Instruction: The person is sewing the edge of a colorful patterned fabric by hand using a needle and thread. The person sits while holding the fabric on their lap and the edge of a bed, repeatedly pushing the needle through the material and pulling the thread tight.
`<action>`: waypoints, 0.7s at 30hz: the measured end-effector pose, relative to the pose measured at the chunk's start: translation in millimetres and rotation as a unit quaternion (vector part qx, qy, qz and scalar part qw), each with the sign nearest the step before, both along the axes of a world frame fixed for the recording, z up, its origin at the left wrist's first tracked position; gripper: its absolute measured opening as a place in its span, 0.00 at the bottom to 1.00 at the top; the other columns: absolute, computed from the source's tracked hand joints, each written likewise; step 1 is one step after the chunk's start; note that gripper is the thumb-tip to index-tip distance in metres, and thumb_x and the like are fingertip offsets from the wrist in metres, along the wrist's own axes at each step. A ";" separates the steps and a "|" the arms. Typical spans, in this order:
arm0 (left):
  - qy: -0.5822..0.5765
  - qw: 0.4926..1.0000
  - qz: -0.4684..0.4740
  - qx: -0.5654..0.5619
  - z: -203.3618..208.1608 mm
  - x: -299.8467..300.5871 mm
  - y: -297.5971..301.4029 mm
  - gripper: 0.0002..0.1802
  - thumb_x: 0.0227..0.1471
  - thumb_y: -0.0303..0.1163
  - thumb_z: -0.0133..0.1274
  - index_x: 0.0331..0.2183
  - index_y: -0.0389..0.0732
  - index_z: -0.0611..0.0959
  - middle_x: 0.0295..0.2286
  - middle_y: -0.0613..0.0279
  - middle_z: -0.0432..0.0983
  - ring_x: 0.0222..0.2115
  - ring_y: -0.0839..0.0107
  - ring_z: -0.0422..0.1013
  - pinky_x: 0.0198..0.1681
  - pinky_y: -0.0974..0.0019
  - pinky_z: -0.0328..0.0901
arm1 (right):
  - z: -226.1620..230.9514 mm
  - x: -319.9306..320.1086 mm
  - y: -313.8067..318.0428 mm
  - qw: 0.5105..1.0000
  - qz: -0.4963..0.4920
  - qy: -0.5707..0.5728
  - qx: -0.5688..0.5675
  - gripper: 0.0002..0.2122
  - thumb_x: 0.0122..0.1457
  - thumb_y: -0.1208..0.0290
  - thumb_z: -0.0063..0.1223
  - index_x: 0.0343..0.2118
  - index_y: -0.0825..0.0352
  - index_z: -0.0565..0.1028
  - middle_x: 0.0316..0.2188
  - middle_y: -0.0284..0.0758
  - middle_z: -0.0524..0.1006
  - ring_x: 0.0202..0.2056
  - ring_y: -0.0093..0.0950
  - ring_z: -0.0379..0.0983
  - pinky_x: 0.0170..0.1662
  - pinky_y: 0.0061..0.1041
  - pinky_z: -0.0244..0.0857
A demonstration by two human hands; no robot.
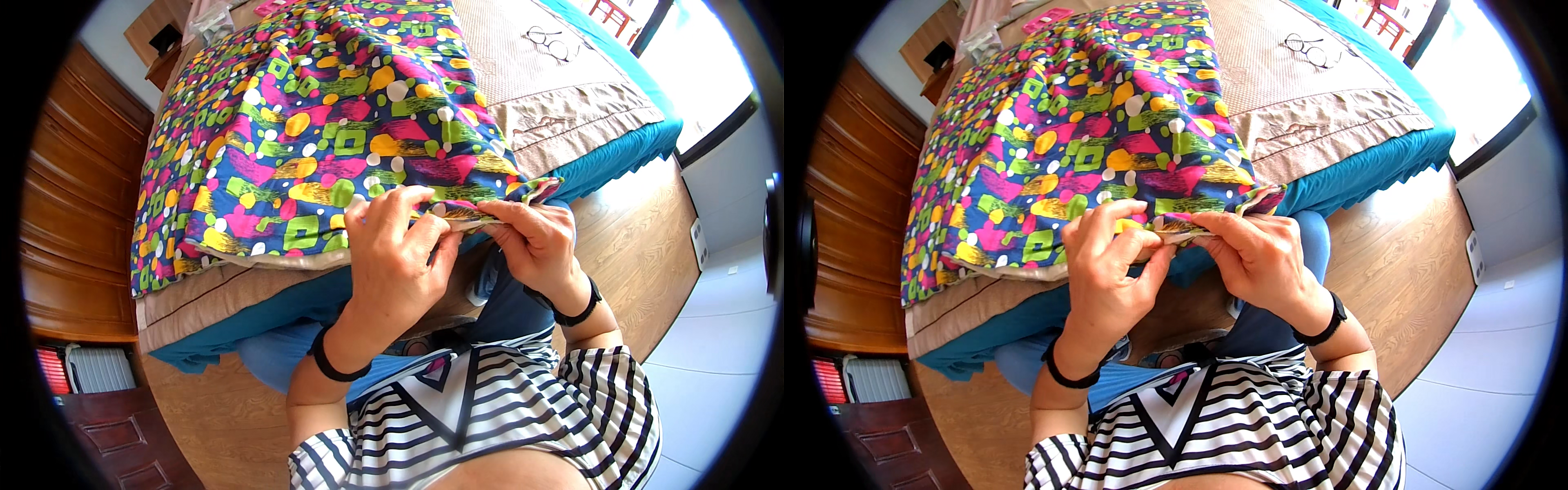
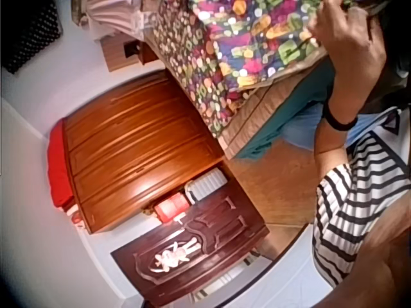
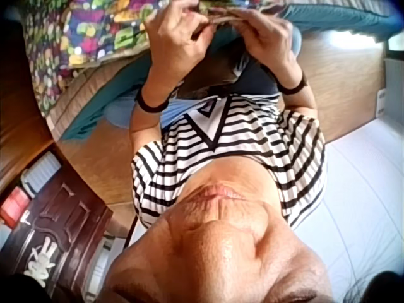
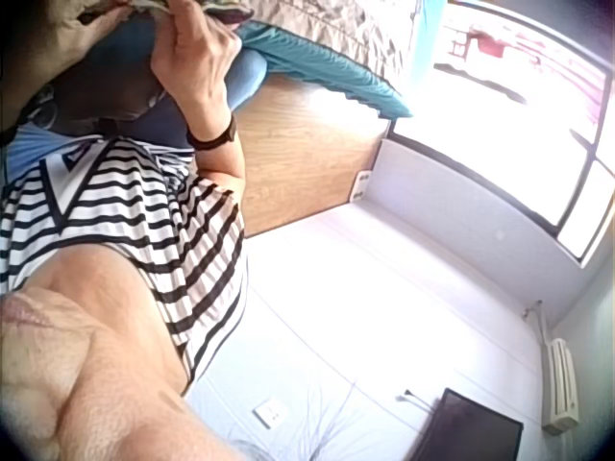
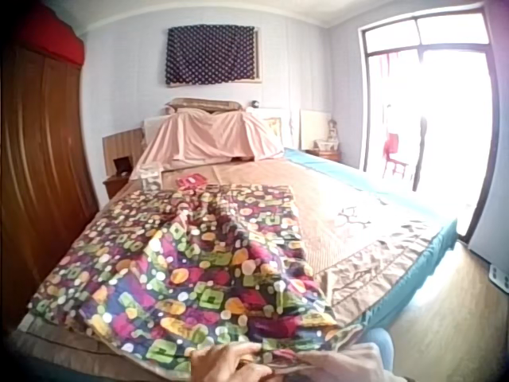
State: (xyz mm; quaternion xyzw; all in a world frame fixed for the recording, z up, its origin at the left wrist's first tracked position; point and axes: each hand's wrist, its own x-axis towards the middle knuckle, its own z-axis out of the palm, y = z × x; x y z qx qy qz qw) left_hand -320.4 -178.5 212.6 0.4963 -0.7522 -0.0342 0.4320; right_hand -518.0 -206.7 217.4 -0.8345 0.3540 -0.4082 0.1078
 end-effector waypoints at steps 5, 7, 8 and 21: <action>-0.003 0.999 -0.020 -0.035 -2.8 -0.2 -1.8 0.12 0.37 0.26 0.68 0.28 0.42 0.82 0.41 0.58 0.75 0.41 0.61 0.71 0.48 0.57 0.56 | -1.7 1.5 -1.3 1.000 -0.001 -0.013 -0.018 0.10 0.51 0.80 0.60 0.38 0.69 0.80 0.20 0.38 0.78 0.20 0.32 0.77 0.24 0.25 0.69; 0.000 0.998 -0.044 -0.047 -5.3 -0.3 -4.9 0.12 0.38 0.25 0.67 0.29 0.42 0.82 0.41 0.58 0.75 0.41 0.60 0.71 0.48 0.57 0.57 | -1.4 1.1 -0.4 1.000 -0.002 -0.010 -0.010 0.10 0.51 0.80 0.61 0.38 0.69 0.80 0.20 0.38 0.78 0.20 0.32 0.77 0.24 0.25 0.68; 0.002 0.997 -0.056 -0.053 -5.7 -0.4 -5.8 0.12 0.38 0.24 0.67 0.29 0.41 0.82 0.41 0.57 0.75 0.41 0.60 0.71 0.48 0.57 0.57 | -1.3 0.8 -0.1 1.000 -0.003 -0.010 -0.005 0.10 0.50 0.80 0.61 0.38 0.69 0.80 0.20 0.38 0.78 0.19 0.32 0.77 0.24 0.25 0.68; 0.005 0.993 -0.108 -0.043 -11.9 5.8 -14.0 0.10 0.39 0.20 0.64 0.28 0.39 0.81 0.33 0.62 0.76 0.33 0.62 0.72 0.36 0.62 0.62 | -0.3 1.7 -2.0 1.000 -0.014 -0.009 -0.006 0.06 0.52 0.80 0.60 0.34 0.70 0.81 0.18 0.38 0.77 0.20 0.29 0.77 0.26 0.22 0.67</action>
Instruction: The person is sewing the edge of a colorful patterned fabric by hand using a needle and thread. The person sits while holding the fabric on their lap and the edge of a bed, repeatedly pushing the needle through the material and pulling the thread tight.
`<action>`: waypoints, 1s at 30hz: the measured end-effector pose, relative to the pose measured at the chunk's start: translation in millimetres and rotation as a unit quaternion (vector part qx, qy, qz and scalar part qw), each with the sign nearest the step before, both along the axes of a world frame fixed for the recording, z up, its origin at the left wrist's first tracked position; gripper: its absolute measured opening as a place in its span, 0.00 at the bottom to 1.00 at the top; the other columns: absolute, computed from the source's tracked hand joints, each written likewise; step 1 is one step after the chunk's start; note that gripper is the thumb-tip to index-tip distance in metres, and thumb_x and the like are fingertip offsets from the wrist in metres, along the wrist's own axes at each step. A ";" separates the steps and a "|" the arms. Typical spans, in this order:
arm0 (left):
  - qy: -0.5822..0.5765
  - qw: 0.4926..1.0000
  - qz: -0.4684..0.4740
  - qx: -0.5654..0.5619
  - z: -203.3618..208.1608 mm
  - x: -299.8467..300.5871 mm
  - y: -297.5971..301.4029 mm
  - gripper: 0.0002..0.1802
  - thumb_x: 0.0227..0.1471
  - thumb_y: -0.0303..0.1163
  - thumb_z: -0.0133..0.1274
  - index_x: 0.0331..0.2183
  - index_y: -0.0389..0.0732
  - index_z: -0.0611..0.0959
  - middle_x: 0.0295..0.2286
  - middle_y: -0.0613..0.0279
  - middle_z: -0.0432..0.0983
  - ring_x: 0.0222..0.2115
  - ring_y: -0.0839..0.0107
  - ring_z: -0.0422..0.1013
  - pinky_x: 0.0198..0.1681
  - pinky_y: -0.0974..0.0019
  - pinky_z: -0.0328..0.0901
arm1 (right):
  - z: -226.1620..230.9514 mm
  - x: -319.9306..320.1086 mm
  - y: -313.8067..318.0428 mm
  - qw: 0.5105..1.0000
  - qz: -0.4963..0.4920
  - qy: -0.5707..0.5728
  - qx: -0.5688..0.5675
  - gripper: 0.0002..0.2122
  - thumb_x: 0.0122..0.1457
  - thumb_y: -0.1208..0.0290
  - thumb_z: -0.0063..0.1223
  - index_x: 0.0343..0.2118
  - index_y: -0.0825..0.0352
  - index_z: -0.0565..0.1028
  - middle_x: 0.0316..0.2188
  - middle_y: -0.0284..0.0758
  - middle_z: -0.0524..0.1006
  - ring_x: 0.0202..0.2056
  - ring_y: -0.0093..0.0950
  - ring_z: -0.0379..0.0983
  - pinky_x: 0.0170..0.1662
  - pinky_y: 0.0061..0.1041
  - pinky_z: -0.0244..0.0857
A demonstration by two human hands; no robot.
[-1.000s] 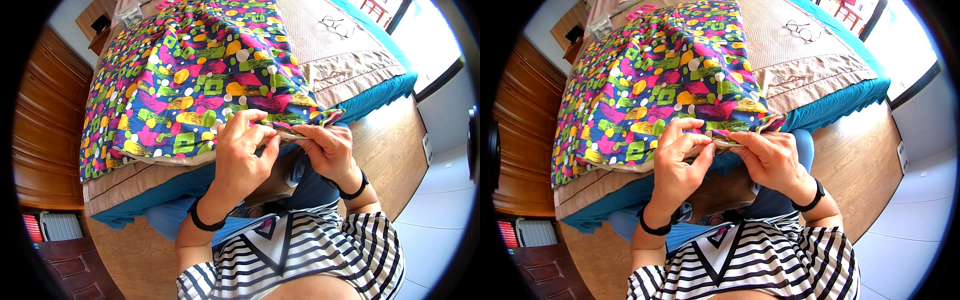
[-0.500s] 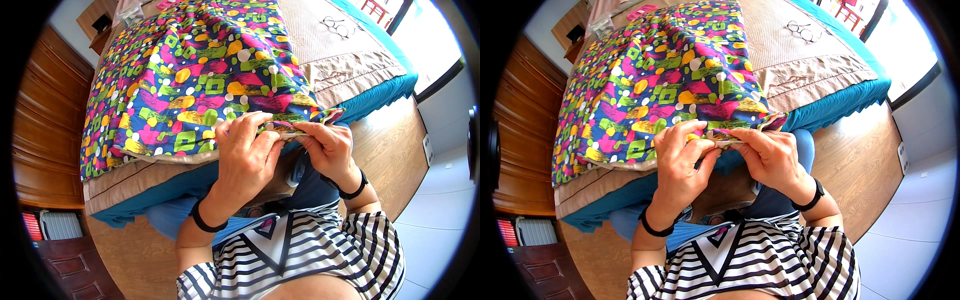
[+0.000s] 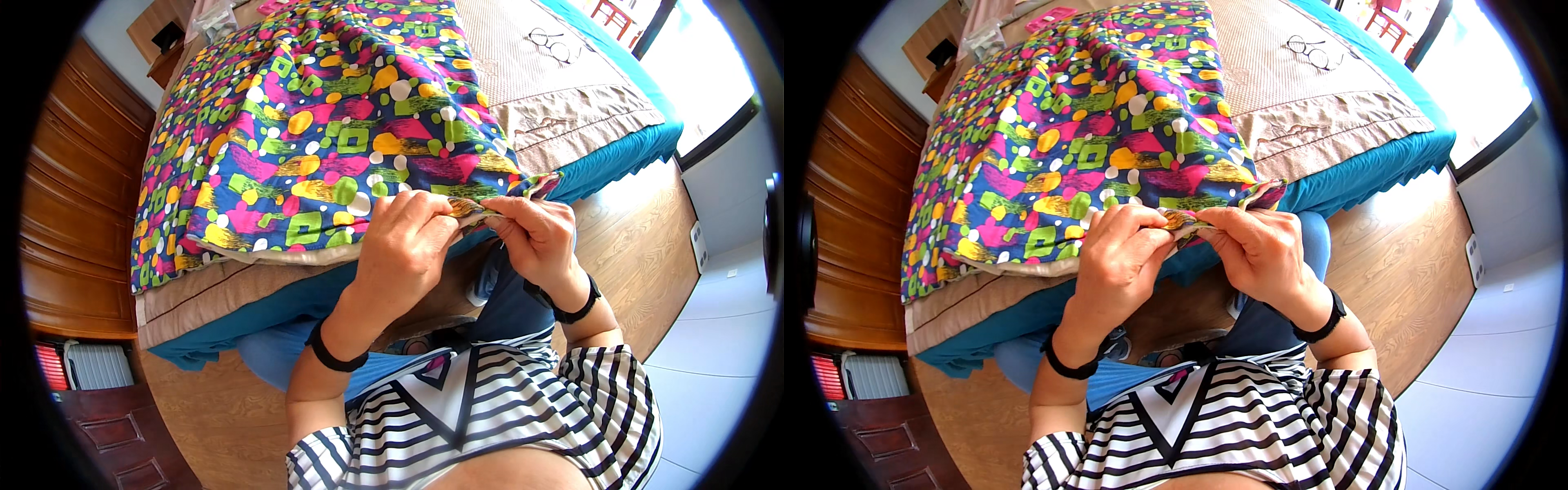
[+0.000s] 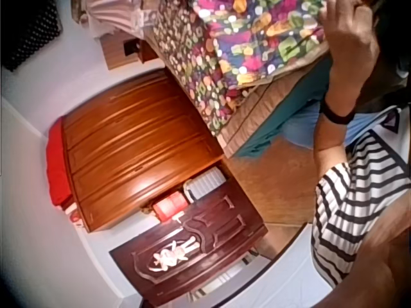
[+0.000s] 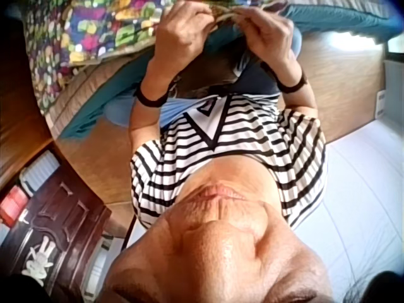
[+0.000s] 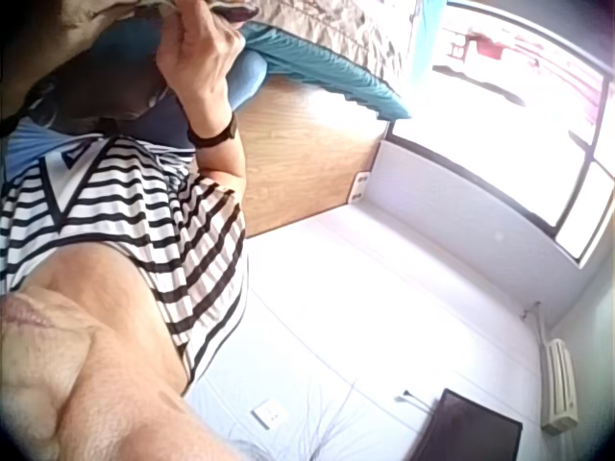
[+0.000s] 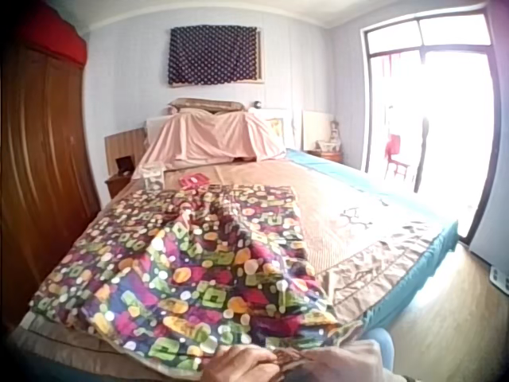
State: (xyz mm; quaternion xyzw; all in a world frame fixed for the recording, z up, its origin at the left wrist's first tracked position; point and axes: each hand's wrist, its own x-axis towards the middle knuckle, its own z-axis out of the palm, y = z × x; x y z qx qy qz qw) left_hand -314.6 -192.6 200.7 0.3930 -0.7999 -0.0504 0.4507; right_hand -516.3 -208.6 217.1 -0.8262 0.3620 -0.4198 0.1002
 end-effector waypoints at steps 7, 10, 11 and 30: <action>0.044 0.996 -0.067 0.036 -4.1 12.4 -1.1 0.11 0.41 0.21 0.62 0.31 0.39 0.81 0.34 0.60 0.74 0.34 0.62 0.71 0.36 0.61 0.62 | 0.9 -0.8 -1.7 1.000 0.004 -0.008 0.016 0.04 0.53 0.79 0.60 0.32 0.71 0.80 0.18 0.37 0.76 0.19 0.30 0.76 0.25 0.23 0.67; 0.023 0.996 -0.073 0.037 -2.5 17.1 -0.2 0.11 0.42 0.22 0.62 0.32 0.40 0.81 0.35 0.60 0.74 0.34 0.61 0.71 0.37 0.61 0.62 | -0.6 -1.2 -3.3 1.000 0.008 -0.015 0.015 0.05 0.51 0.79 0.61 0.32 0.70 0.79 0.18 0.38 0.75 0.18 0.33 0.75 0.23 0.25 0.67; 0.008 0.997 -0.073 0.032 -1.6 18.0 -0.2 0.11 0.42 0.22 0.62 0.32 0.40 0.81 0.35 0.60 0.74 0.34 0.61 0.71 0.37 0.60 0.61 | -1.0 -1.2 -3.6 1.000 0.008 -0.018 0.016 0.05 0.52 0.79 0.61 0.31 0.70 0.79 0.17 0.38 0.75 0.18 0.33 0.75 0.23 0.25 0.66; 0.050 0.998 0.026 -0.009 -7.3 0.6 7.4 0.12 0.41 0.18 0.63 0.31 0.39 0.80 0.30 0.61 0.77 0.31 0.63 0.73 0.33 0.63 0.63 | 1.5 -1.3 -4.1 1.000 0.019 -0.006 0.018 0.04 0.51 0.79 0.61 0.31 0.71 0.78 0.18 0.37 0.76 0.19 0.32 0.75 0.23 0.25 0.66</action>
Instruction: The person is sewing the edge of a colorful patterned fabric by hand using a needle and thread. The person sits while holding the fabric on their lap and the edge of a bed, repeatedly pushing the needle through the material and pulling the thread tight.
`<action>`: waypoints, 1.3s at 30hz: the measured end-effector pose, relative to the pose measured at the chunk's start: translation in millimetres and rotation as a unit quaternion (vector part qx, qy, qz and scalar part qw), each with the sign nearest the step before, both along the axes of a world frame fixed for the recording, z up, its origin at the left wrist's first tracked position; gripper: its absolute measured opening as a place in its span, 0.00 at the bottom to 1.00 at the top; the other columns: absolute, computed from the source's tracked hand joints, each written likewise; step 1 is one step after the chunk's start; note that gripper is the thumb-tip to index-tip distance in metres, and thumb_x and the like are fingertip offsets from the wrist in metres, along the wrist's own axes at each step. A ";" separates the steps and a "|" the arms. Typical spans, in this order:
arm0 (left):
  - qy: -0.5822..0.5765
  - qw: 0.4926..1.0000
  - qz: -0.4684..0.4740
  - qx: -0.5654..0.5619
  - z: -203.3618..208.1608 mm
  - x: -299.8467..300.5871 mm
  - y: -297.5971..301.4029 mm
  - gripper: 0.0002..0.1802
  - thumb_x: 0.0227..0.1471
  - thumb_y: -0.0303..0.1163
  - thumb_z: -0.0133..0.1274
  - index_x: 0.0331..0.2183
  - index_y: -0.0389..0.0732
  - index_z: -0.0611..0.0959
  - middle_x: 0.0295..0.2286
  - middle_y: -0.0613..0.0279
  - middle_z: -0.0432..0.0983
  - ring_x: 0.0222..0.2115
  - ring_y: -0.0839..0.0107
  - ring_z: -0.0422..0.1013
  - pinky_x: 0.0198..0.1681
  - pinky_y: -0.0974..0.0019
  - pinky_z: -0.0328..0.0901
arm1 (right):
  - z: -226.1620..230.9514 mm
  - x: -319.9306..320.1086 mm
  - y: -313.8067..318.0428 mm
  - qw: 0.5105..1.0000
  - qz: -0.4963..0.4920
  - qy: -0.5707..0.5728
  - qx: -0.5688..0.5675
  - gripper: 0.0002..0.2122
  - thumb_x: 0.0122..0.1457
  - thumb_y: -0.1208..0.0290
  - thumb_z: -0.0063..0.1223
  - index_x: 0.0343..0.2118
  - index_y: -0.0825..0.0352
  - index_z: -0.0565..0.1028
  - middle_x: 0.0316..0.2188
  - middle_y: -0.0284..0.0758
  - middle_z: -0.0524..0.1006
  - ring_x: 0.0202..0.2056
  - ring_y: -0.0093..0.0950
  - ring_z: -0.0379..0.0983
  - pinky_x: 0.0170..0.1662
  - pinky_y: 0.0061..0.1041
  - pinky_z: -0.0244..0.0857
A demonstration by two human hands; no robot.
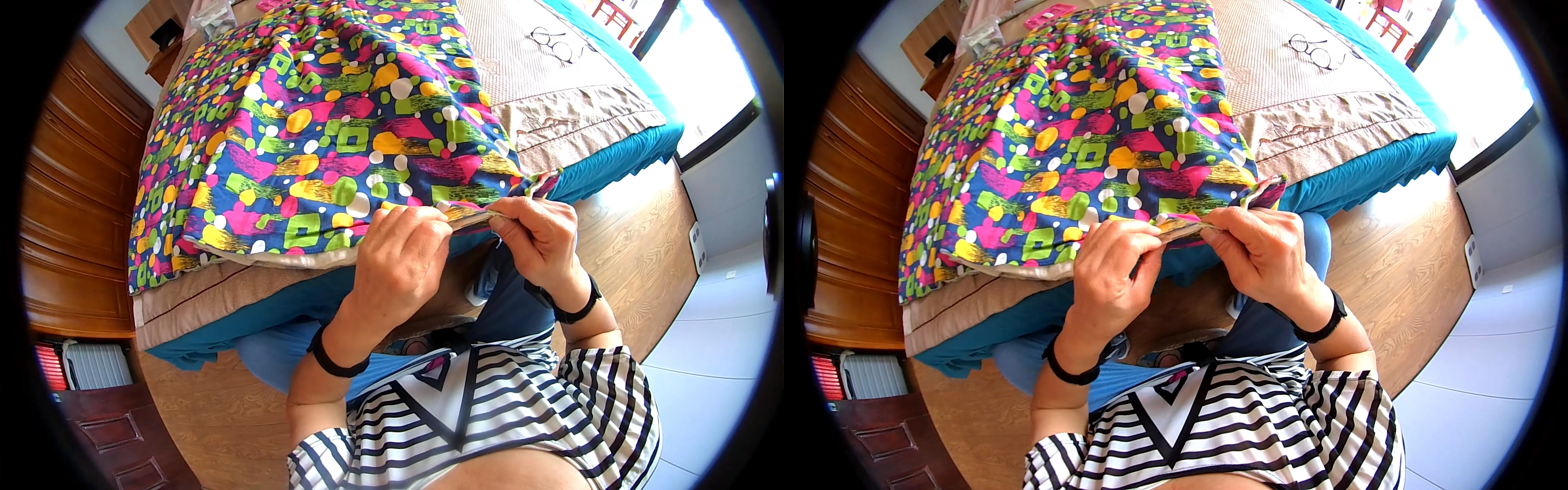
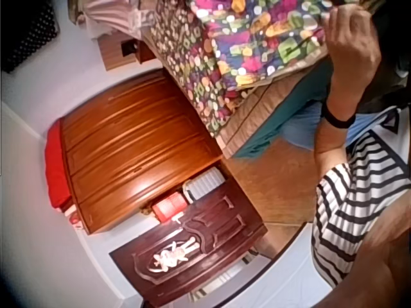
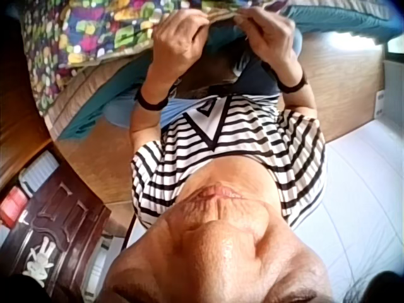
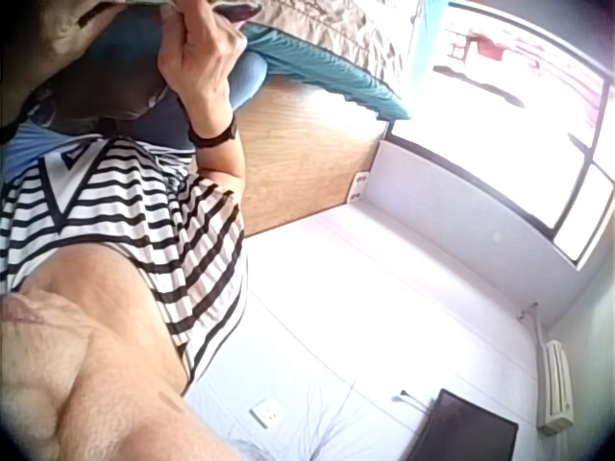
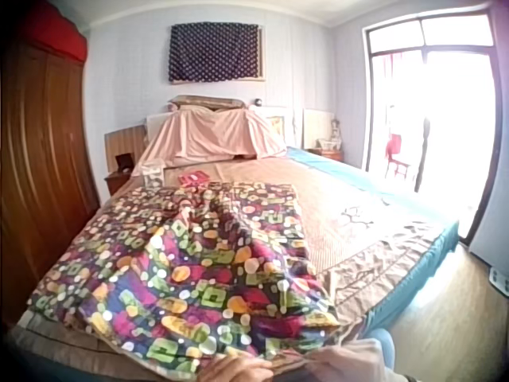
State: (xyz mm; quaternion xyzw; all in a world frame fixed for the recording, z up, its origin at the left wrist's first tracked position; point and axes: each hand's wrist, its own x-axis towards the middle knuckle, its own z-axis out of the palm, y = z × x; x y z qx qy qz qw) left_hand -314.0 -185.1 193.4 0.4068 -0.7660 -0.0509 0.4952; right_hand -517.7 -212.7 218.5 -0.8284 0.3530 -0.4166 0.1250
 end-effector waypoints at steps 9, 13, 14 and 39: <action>0.024 0.991 0.018 0.131 1.9 2.5 2.6 0.16 0.45 0.21 0.63 0.39 0.40 0.82 0.27 0.61 0.77 0.28 0.64 0.72 0.31 0.65 0.62 | -3.8 0.3 0.8 1.000 0.006 -0.014 0.011 0.03 0.52 0.80 0.59 0.30 0.71 0.79 0.18 0.38 0.75 0.18 0.30 0.74 0.25 0.23 0.66; -0.065 0.987 0.141 0.045 6.5 -12.3 8.8 0.07 0.52 0.25 0.58 0.34 0.39 0.77 0.30 0.60 0.73 0.33 0.60 0.70 0.37 0.60 0.58 | -3.8 1.9 1.3 1.000 -0.010 -0.024 0.016 0.03 0.53 0.79 0.59 0.31 0.71 0.79 0.18 0.37 0.75 0.19 0.29 0.74 0.25 0.23 0.66; -0.079 0.984 0.152 0.045 2.8 -16.7 11.1 0.06 0.54 0.25 0.55 0.34 0.40 0.73 0.31 0.59 0.72 0.34 0.58 0.69 0.39 0.59 0.57 | -4.3 1.6 1.1 0.999 -0.017 -0.029 0.022 0.03 0.53 0.79 0.59 0.31 0.71 0.79 0.18 0.37 0.75 0.19 0.29 0.74 0.25 0.22 0.66; -0.006 1.000 -0.004 0.028 -11.1 2.9 -9.0 0.09 0.48 0.28 0.61 0.33 0.39 0.79 0.28 0.62 0.73 0.29 0.64 0.69 0.31 0.62 0.57 | -5.4 0.7 1.0 0.998 -0.011 -0.045 0.040 0.03 0.54 0.79 0.60 0.31 0.71 0.78 0.18 0.39 0.75 0.19 0.32 0.76 0.25 0.23 0.67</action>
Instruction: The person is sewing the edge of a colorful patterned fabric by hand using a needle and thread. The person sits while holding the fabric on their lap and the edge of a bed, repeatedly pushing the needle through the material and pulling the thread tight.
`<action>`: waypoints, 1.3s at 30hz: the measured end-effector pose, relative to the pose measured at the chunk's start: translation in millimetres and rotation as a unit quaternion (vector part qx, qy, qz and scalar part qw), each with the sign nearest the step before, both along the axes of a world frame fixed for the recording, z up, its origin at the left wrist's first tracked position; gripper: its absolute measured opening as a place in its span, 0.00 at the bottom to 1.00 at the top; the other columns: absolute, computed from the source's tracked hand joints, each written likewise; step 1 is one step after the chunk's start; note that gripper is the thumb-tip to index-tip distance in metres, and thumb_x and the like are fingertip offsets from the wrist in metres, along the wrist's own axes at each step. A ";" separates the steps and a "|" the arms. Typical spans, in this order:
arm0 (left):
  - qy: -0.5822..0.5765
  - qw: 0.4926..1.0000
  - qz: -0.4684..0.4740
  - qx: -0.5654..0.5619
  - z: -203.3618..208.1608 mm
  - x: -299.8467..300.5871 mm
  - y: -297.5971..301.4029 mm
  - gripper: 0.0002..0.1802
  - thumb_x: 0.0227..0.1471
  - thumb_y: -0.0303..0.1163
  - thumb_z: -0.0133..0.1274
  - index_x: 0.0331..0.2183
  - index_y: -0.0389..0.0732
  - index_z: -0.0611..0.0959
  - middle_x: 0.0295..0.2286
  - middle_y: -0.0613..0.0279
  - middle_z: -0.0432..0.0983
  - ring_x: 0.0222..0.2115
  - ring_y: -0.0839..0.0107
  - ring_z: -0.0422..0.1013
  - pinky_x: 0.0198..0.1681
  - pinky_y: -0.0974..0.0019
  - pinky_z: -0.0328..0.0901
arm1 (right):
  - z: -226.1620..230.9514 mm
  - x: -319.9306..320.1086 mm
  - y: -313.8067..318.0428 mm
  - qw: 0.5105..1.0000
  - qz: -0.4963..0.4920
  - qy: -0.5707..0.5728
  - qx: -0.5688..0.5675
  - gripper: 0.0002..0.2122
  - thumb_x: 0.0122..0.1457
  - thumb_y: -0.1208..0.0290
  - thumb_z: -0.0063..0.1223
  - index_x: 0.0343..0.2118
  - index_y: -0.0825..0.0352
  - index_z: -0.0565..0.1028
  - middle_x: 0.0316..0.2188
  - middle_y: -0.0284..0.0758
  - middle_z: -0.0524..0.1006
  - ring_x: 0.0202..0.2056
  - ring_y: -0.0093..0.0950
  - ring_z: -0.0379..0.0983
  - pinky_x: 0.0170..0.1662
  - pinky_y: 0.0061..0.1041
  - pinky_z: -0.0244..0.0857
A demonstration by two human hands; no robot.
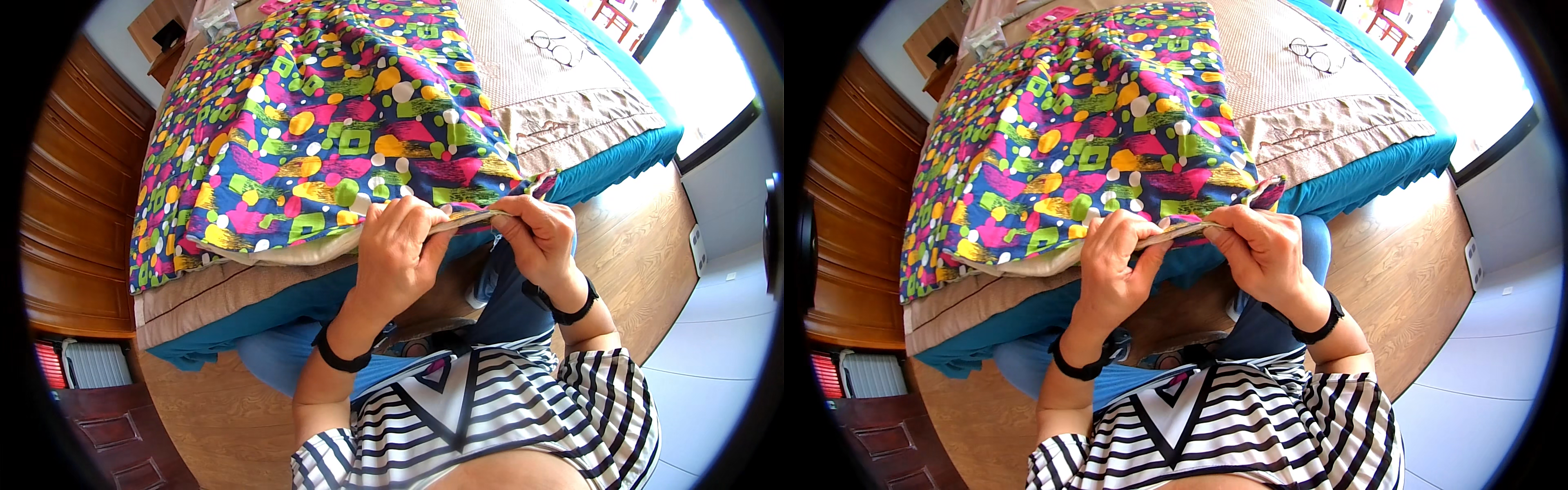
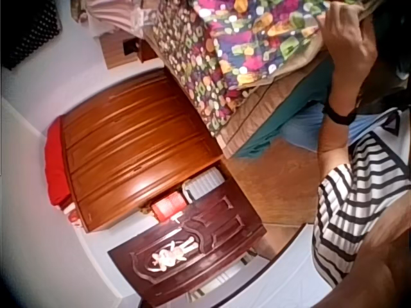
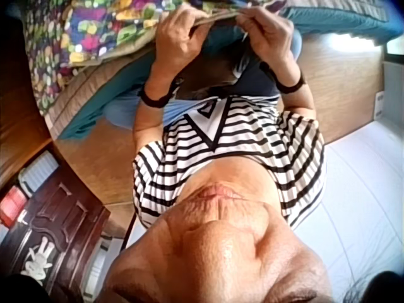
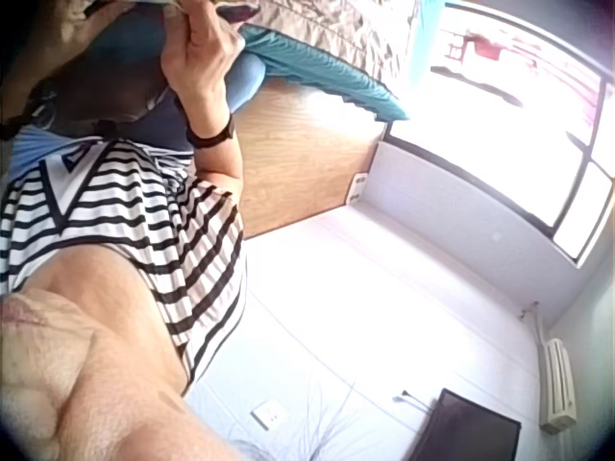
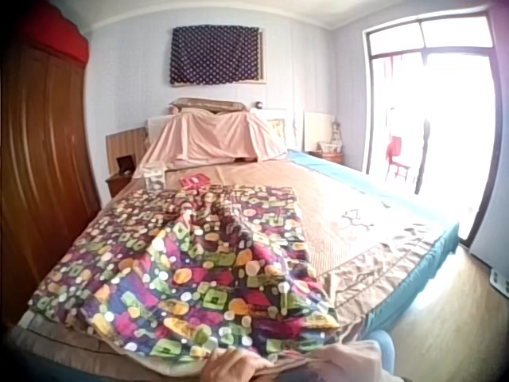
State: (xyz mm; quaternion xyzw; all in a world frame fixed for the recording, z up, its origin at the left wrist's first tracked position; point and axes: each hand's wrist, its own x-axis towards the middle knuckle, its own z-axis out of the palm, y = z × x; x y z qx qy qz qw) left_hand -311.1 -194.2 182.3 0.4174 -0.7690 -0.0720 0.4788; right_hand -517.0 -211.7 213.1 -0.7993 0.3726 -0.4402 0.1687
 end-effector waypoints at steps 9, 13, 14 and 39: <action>0.131 0.984 -0.066 0.097 -0.8 0.5 -2.6 0.08 0.45 0.21 0.61 0.32 0.37 0.82 0.25 0.58 0.73 0.23 0.59 0.70 0.25 0.62 0.64 | -6.1 1.3 -2.3 0.996 0.015 -0.034 0.083 0.03 0.56 0.78 0.59 0.31 0.71 0.79 0.17 0.37 0.75 0.19 0.24 0.75 0.24 0.20 0.65; 0.147 0.973 -0.115 0.135 3.3 7.2 -9.9 0.07 0.44 0.21 0.62 0.31 0.35 0.84 0.21 0.59 0.71 0.20 0.64 0.68 0.23 0.65 0.62 | -11.6 1.0 -4.0 0.993 0.017 -0.060 0.104 0.03 0.56 0.78 0.59 0.32 0.72 0.79 0.17 0.35 0.75 0.19 0.18 0.72 0.23 0.19 0.64; 0.148 0.971 -0.121 0.141 3.4 8.8 -11.4 0.07 0.45 0.21 0.62 0.31 0.34 0.84 0.20 0.59 0.70 0.20 0.66 0.68 0.23 0.66 0.61 | -10.7 1.3 -4.3 0.991 0.018 -0.061 0.114 0.03 0.57 0.78 0.58 0.32 0.72 0.79 0.17 0.34 0.75 0.19 0.18 0.72 0.23 0.18 0.63; 0.221 0.944 -0.062 0.236 6.5 4.2 -17.8 0.03 0.50 0.22 0.59 0.29 0.32 0.84 0.20 0.68 0.71 0.21 0.82 0.64 0.24 0.75 0.57 | -5.9 4.2 -15.0 0.985 -0.037 0.080 -0.151 0.08 0.46 0.78 0.63 0.31 0.59 0.80 0.26 0.28 0.73 0.30 0.28 0.69 0.44 0.31 0.56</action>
